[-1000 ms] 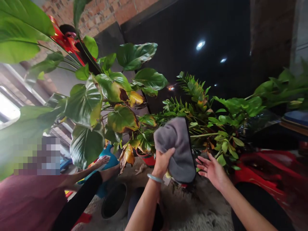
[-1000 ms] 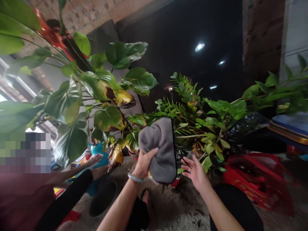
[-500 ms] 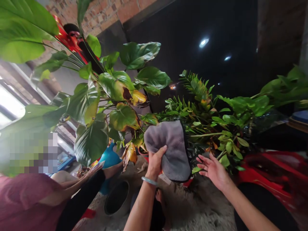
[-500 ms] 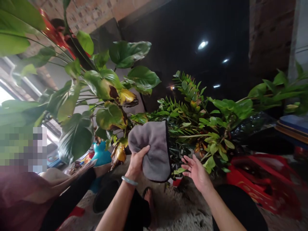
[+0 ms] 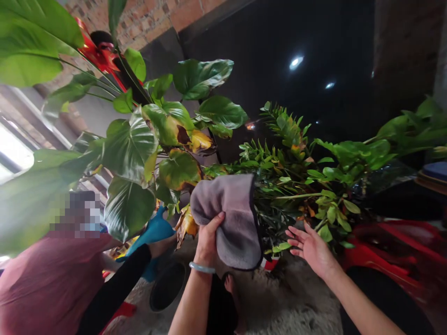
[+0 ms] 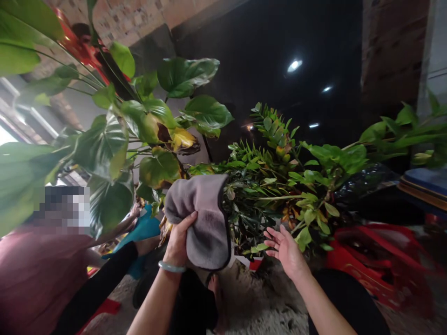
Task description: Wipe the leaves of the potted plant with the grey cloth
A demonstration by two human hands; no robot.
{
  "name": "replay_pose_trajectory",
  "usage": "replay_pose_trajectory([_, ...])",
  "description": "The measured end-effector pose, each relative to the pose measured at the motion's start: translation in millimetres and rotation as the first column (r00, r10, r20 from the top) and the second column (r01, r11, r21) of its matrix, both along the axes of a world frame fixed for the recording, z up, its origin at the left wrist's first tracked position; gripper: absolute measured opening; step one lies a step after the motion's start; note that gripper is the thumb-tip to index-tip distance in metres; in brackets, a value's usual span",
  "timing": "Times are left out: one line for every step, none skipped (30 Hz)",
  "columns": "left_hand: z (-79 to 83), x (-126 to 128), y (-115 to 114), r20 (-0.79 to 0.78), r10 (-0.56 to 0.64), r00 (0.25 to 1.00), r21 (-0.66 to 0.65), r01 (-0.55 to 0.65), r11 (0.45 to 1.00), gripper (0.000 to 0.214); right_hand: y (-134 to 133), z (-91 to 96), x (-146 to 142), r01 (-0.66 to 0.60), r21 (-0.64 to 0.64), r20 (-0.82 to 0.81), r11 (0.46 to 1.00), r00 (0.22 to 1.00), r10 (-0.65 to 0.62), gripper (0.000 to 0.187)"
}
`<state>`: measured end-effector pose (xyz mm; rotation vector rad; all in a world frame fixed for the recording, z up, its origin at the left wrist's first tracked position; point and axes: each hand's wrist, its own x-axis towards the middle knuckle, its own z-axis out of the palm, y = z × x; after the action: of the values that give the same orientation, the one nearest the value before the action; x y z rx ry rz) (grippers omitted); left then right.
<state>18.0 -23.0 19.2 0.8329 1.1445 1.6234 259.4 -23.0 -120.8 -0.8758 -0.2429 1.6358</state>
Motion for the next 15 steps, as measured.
replay_pose_trajectory([-3.2, -1, 5, 0.022, 0.050, 0.998, -0.003, -0.050, 0.999, 0.051, -1, 2.6, -1, 0.004, -0.006, -0.003, 1.000, 1.000, -0.004, 0.029])
replay_pose_trajectory([-10.8, -1, 6, 0.034, 0.077, 0.996, -0.027, -0.076, 0.997, 0.053, -1, 5.0, -1, 0.008, -0.014, -0.003, 1.000, 1.000, -0.009, 0.028])
replay_pose_trajectory([-22.3, 0, 4, 0.039, 0.073, 0.997, -0.064, -0.071, 0.995, 0.056, -2, 7.1, -2, 0.013, -0.023, 0.000, 1.000, 1.000, -0.013, 0.029])
replay_pose_trajectory([-36.4, 0, -2, 0.042, 0.041, 0.998, -0.109, -0.036, 0.993, 0.059, -2, 8.8, -2, 0.016, -0.033, 0.006, 0.999, 1.000, -0.016, 0.029])
replay_pose_trajectory([-51.8, 1, -10, 0.043, -0.015, 0.999, -0.156, 0.021, 0.988, 0.062, -3, 10.0, -3, 0.019, -0.043, 0.015, 0.999, 1.000, -0.018, 0.030])
replay_pose_trajectory([-66.8, 0, -21, 0.047, -0.084, 0.995, -0.195, 0.092, 0.976, 0.064, -3, 10.8, -3, 0.019, -0.051, 0.023, 0.999, 1.000, -0.018, 0.030])
replay_pose_trajectory([-79.7, -1, -31, 0.042, -0.151, 0.988, -0.237, 0.156, 0.959, 0.062, -4, 11.2, -2, 0.018, -0.056, 0.028, 0.998, 0.999, -0.016, 0.029])
replay_pose_trajectory([-88.9, -4, -41, 0.031, -0.204, 0.978, -0.265, 0.205, 0.942, 0.061, -4, 11.3, -2, 0.017, -0.060, 0.030, 0.998, 0.999, -0.015, 0.029])
replay_pose_trajectory([-93.5, -7, -49, 0.016, -0.243, 0.970, -0.275, 0.238, 0.932, 0.059, -4, 11.1, -2, 0.016, -0.059, 0.028, 0.998, 0.999, -0.015, 0.028])
replay_pose_trajectory([-93.0, -11, -53, -0.003, -0.260, 0.966, -0.264, 0.250, 0.932, 0.058, -4, 10.7, -2, 0.017, -0.057, 0.025, 0.998, 1.000, -0.016, 0.028])
replay_pose_trajectory([-87.4, -15, -52, -0.019, -0.255, 0.967, -0.234, 0.243, 0.941, 0.059, -4, 10.3, -2, 0.017, -0.058, 0.022, 0.998, 1.000, -0.016, 0.028])
replay_pose_trajectory([-77.7, -20, -48, -0.030, -0.228, 0.973, -0.199, 0.218, 0.956, 0.060, -4, 9.8, -2, 0.015, -0.060, 0.018, 0.998, 1.000, -0.013, 0.028])
replay_pose_trajectory([-65.3, -24, -41, -0.034, -0.184, 0.982, -0.163, 0.177, 0.971, 0.060, -4, 9.3, -2, 0.012, -0.065, 0.016, 0.998, 1.000, -0.011, 0.028])
replay_pose_trajectory([-51.9, -27, -30, -0.029, -0.128, 0.991, -0.128, 0.124, 0.984, 0.060, -3, 9.0, -2, 0.011, -0.068, 0.014, 0.998, 1.000, -0.011, 0.027])
replay_pose_trajectory([-39.5, -29, -19, -0.015, -0.061, 0.998, -0.096, 0.060, 0.994, 0.057, -3, 9.0, -3, 0.012, -0.070, 0.015, 0.997, 1.000, -0.011, 0.026])
